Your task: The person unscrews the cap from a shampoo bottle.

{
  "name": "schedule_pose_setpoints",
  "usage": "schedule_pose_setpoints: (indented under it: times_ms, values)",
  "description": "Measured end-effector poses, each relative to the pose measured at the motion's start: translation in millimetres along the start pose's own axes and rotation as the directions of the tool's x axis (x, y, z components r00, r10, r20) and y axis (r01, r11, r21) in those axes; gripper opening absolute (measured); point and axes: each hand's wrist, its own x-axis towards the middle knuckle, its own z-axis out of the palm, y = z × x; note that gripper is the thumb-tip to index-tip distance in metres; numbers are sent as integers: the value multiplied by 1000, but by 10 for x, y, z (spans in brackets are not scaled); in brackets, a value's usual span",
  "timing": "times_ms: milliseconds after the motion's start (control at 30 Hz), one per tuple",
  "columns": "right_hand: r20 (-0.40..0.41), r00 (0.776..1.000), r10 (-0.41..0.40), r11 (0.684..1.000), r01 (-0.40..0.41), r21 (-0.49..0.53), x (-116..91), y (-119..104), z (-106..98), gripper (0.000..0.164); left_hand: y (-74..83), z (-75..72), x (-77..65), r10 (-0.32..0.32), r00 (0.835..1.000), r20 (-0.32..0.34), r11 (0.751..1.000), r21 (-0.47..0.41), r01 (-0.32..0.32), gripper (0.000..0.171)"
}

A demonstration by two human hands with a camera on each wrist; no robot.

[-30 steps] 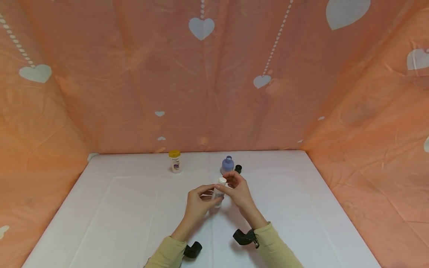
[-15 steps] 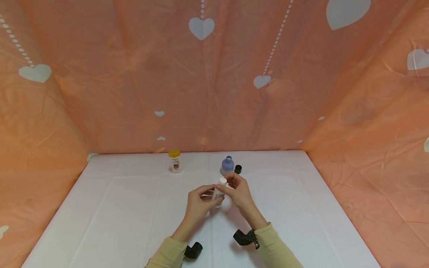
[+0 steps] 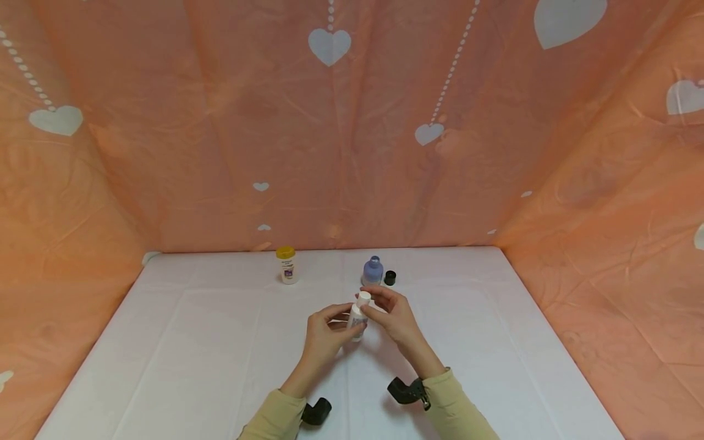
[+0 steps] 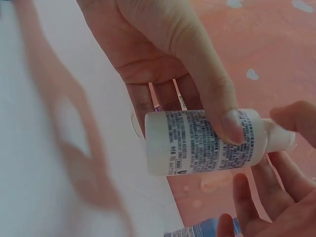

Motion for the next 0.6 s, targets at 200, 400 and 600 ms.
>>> schedule_pose_setpoints:
  times_ms: [200, 400, 600]
  values:
    - [-84, 996, -32, 998, 27, -64, -41, -156, 70, 38, 112, 6, -16, -12, 1000, 0, 1000, 25, 12, 40]
    - [-169, 985, -26, 993, 6, -115, -87, -320, 171, 39, 383, 6, -68, 20, 1000, -5, 997, 79, -19, 38]
    - [-204, 978, -41, 991, 14, -134, -80, -342, 201, 36, 425, 15, -76, 56, 998, -16, 992, 110, -54, 37]
